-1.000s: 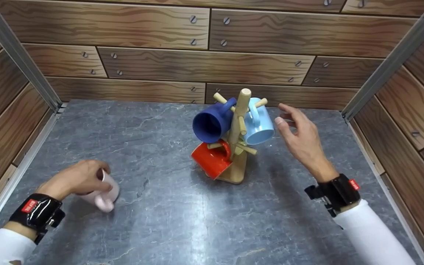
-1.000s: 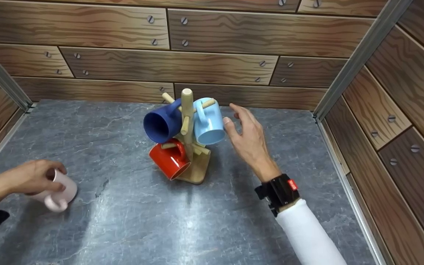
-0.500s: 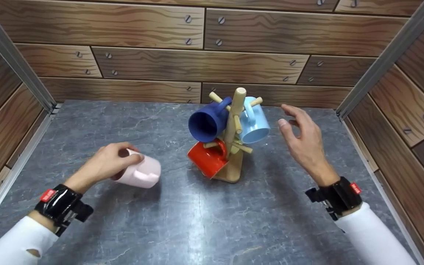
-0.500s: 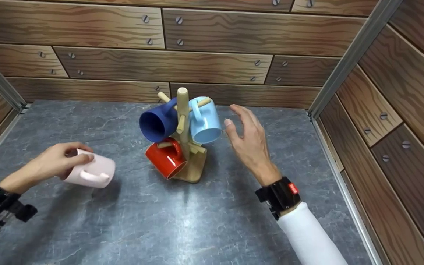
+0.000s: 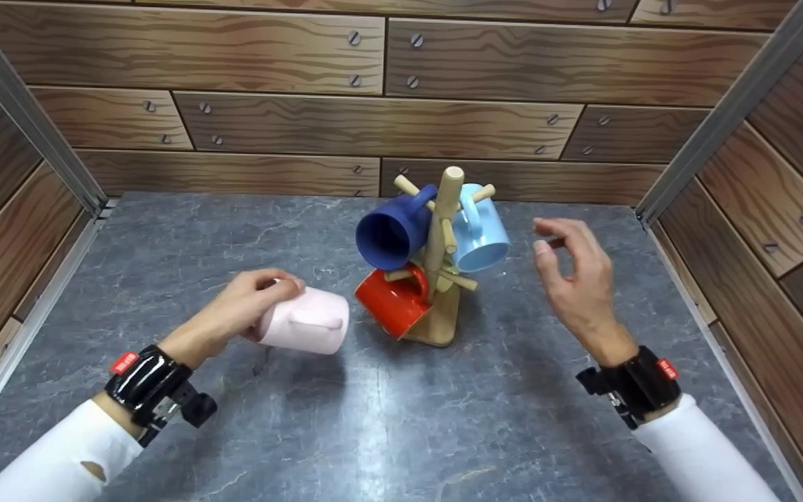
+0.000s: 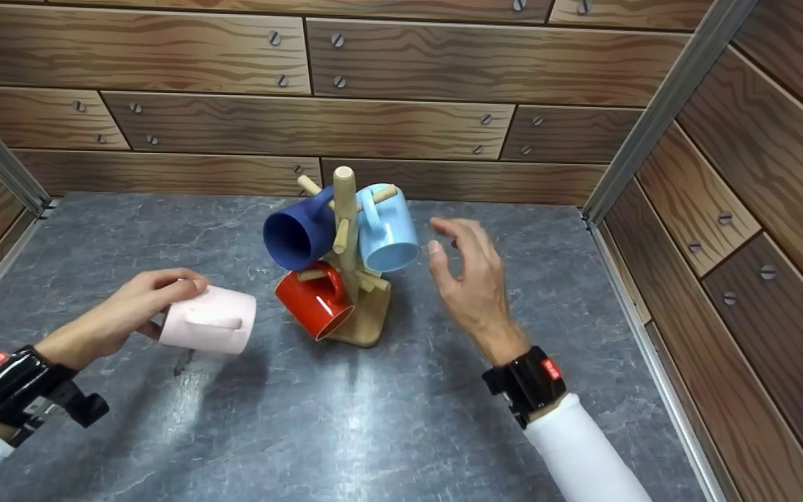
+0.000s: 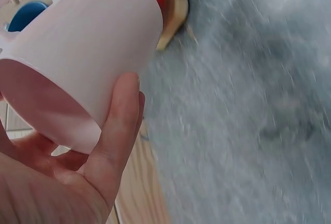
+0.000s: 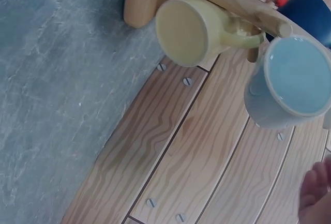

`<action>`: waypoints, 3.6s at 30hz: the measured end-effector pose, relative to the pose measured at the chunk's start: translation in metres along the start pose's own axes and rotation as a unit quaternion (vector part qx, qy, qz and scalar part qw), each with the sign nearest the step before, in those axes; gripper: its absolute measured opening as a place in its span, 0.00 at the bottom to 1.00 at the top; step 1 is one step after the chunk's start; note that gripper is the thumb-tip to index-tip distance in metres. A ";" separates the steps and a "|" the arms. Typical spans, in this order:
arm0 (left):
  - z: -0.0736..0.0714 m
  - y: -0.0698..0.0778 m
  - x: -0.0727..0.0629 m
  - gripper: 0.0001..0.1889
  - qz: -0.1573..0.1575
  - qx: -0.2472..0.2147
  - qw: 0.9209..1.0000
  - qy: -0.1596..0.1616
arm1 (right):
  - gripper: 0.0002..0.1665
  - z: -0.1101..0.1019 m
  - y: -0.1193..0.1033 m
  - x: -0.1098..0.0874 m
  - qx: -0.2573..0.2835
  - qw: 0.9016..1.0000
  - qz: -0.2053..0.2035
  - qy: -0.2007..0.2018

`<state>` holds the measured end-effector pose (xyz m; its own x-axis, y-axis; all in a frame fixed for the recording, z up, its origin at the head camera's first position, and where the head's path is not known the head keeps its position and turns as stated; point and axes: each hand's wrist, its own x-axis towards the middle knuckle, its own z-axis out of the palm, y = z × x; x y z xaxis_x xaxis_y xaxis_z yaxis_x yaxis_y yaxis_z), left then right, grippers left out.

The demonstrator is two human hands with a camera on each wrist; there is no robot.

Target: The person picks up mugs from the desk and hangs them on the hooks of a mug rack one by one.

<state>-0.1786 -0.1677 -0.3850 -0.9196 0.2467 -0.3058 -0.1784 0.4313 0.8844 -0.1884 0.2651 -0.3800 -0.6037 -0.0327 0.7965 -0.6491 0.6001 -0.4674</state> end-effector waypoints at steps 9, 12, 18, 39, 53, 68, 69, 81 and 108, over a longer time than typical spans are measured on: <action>0.024 0.010 0.004 0.25 -0.003 -0.050 0.998 -0.033 | 0.16 0.016 -0.008 -0.020 0.042 0.989 -0.138 -0.015; 0.032 0.014 0.005 0.23 0.000 -0.060 0.997 -0.041 | 0.16 0.026 -0.014 -0.028 0.039 0.981 -0.184 -0.048; 0.049 0.021 0.008 0.22 0.004 -0.072 0.996 -0.056 | 0.22 0.044 -0.023 -0.044 0.038 0.959 -0.247 -0.131; 0.087 0.041 0.022 0.21 0.010 -0.114 0.988 -0.101 | 0.60 0.067 -0.040 -0.064 0.038 0.944 -0.116 -0.307; 0.085 0.044 0.021 0.26 0.029 -0.112 0.984 -0.137 | 0.52 0.062 -0.049 -0.060 0.035 0.951 -0.138 -0.275; 0.078 0.047 0.007 0.41 0.165 -0.127 0.961 -0.181 | 0.49 0.041 -0.046 -0.049 0.089 0.960 -0.036 -0.264; 0.078 0.047 0.007 0.43 0.172 -0.123 0.961 -0.177 | 0.49 0.040 -0.046 -0.047 0.099 0.959 -0.030 -0.262; 0.088 0.055 0.005 0.47 0.189 -0.152 0.964 -0.113 | 0.46 0.028 -0.048 -0.035 0.156 0.959 0.015 -0.238; 0.101 0.052 0.007 0.37 0.192 -0.150 0.970 -0.008 | 0.41 0.026 -0.046 -0.025 0.168 0.956 0.051 -0.236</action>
<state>-0.1592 -0.0561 -0.3769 -0.9332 0.3537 0.0636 0.0803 0.0328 0.9962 -0.1557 0.2178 -0.3879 -0.7613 -0.3932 0.5156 -0.6403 0.3311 -0.6931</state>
